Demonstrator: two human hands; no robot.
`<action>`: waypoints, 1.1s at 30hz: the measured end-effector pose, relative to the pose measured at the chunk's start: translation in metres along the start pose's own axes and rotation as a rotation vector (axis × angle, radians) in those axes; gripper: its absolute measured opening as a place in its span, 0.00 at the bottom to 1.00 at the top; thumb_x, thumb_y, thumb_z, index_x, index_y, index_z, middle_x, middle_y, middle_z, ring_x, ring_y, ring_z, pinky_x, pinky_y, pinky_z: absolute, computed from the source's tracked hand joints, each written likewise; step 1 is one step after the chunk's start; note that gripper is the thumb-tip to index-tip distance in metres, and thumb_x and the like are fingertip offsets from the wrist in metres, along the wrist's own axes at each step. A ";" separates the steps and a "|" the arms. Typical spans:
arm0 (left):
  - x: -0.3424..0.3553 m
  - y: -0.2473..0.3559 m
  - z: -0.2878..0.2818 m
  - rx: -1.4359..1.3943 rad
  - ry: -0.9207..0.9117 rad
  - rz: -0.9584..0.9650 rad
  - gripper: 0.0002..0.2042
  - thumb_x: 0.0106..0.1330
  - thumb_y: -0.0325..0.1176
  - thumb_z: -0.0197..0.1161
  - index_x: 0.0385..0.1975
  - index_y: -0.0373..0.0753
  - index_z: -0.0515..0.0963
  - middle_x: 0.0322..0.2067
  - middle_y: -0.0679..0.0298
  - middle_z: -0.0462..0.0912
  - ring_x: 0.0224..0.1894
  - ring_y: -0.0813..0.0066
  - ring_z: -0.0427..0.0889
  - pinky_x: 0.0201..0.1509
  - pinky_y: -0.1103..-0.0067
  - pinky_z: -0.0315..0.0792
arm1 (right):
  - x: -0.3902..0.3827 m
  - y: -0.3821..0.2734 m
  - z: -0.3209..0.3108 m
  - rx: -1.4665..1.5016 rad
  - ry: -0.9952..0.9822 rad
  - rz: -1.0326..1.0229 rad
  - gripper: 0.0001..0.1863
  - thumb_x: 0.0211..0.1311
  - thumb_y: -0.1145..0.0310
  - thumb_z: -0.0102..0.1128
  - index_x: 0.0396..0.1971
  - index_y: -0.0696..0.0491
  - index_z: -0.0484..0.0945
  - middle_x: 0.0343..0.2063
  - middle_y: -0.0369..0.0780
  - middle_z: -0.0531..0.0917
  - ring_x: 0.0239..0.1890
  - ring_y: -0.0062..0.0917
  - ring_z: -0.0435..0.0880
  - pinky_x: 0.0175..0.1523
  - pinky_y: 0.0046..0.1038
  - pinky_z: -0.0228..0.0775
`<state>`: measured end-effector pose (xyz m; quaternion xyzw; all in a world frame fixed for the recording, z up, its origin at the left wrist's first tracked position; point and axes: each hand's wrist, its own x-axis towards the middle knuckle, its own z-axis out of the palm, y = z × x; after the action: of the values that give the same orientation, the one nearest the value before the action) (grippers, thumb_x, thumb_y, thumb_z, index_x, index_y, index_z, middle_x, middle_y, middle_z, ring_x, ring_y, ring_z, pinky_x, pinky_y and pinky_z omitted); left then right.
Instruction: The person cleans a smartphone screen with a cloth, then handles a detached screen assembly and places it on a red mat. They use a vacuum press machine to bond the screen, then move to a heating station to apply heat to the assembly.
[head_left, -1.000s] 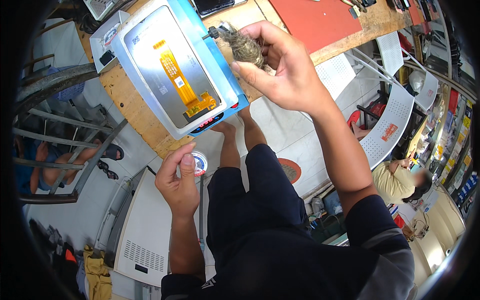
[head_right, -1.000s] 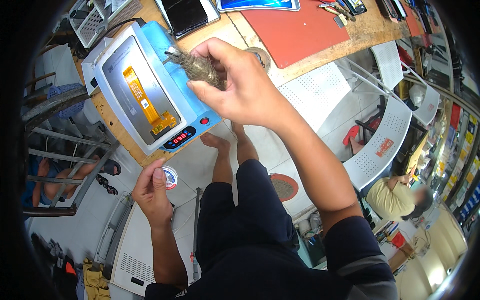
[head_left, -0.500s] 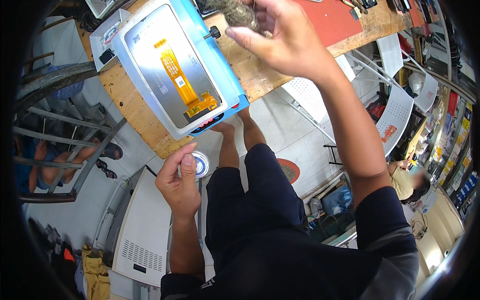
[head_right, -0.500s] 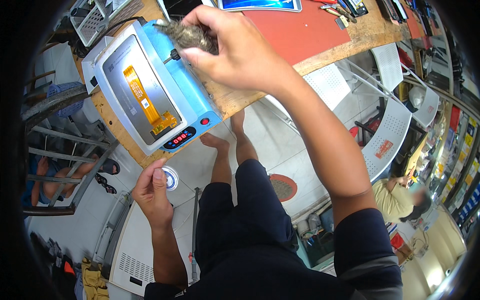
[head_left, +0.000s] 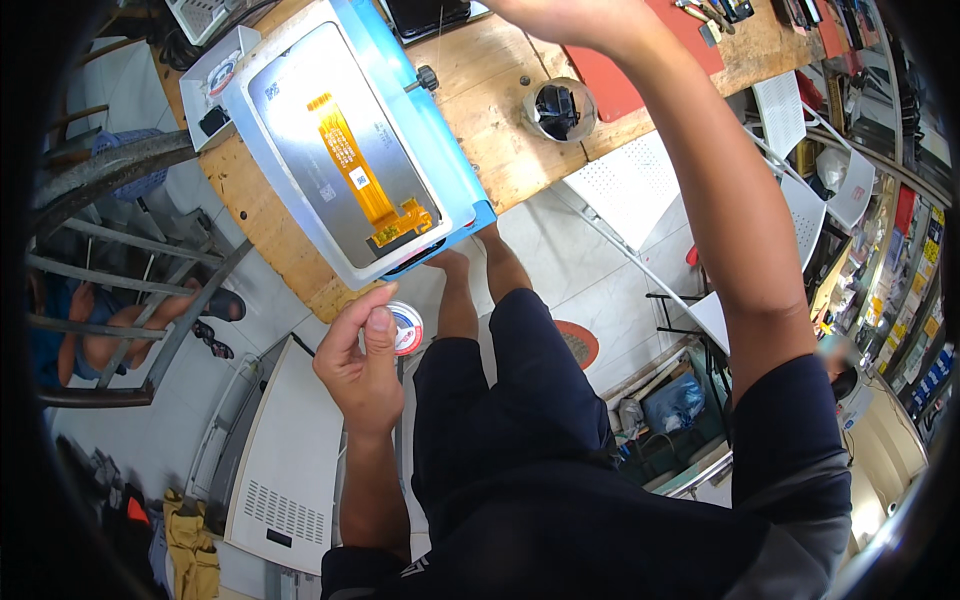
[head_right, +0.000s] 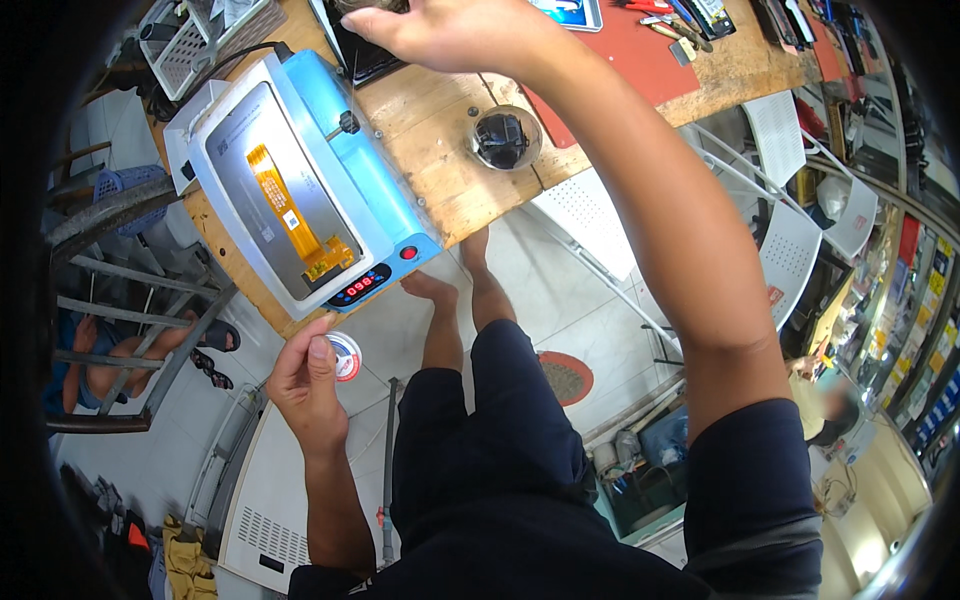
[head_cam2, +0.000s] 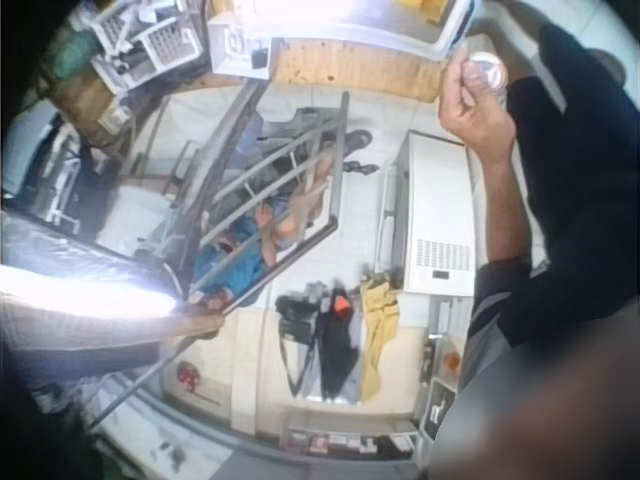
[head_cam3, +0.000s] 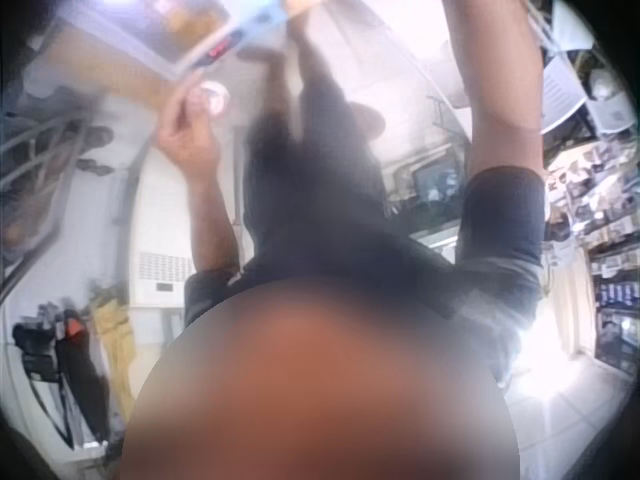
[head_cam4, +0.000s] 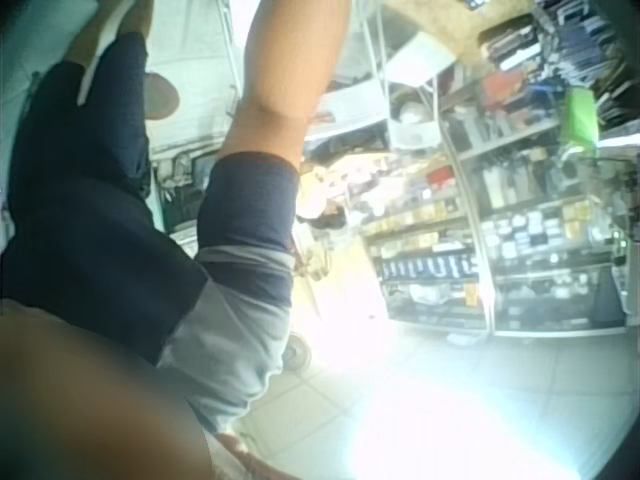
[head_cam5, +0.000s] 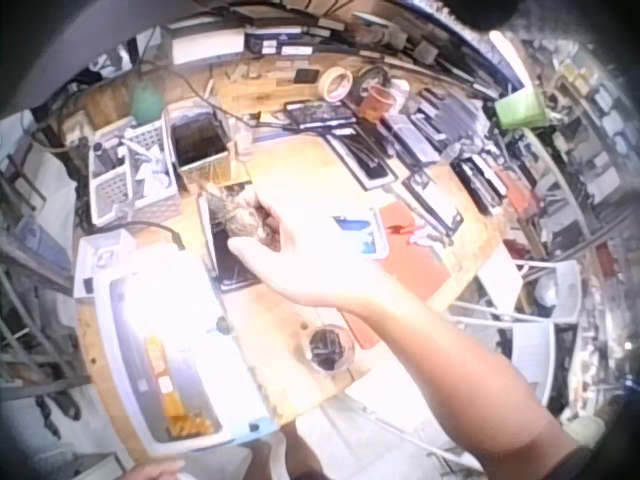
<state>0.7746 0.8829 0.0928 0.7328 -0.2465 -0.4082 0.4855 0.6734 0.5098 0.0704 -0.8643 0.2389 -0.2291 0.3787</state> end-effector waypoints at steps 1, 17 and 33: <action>0.000 0.000 0.001 0.001 0.002 0.002 0.12 0.80 0.31 0.63 0.52 0.30 0.87 0.46 0.58 0.91 0.50 0.76 0.85 0.58 0.78 0.76 | 0.005 0.001 -0.001 -0.036 -0.015 0.016 0.21 0.66 0.67 0.70 0.55 0.57 0.78 0.39 0.44 0.83 0.42 0.28 0.82 0.50 0.32 0.76; 0.004 0.003 0.006 0.016 0.058 0.004 0.10 0.79 0.31 0.64 0.48 0.30 0.87 0.41 0.59 0.90 0.45 0.76 0.84 0.53 0.79 0.75 | 0.081 0.037 -0.031 0.097 -0.006 0.022 0.20 0.69 0.69 0.69 0.56 0.62 0.77 0.41 0.39 0.85 0.41 0.21 0.82 0.47 0.27 0.78; -0.068 -0.052 -0.135 0.327 0.444 -0.209 0.12 0.82 0.36 0.63 0.47 0.31 0.85 0.40 0.65 0.85 0.40 0.81 0.77 0.47 0.82 0.70 | -0.076 -0.056 0.019 0.276 -0.129 0.142 0.19 0.67 0.68 0.72 0.54 0.58 0.78 0.39 0.46 0.86 0.41 0.35 0.88 0.47 0.34 0.79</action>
<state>0.8491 1.0244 0.0962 0.8942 -0.1199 -0.2403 0.3582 0.6387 0.5984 0.0851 -0.7980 0.2408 -0.1766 0.5234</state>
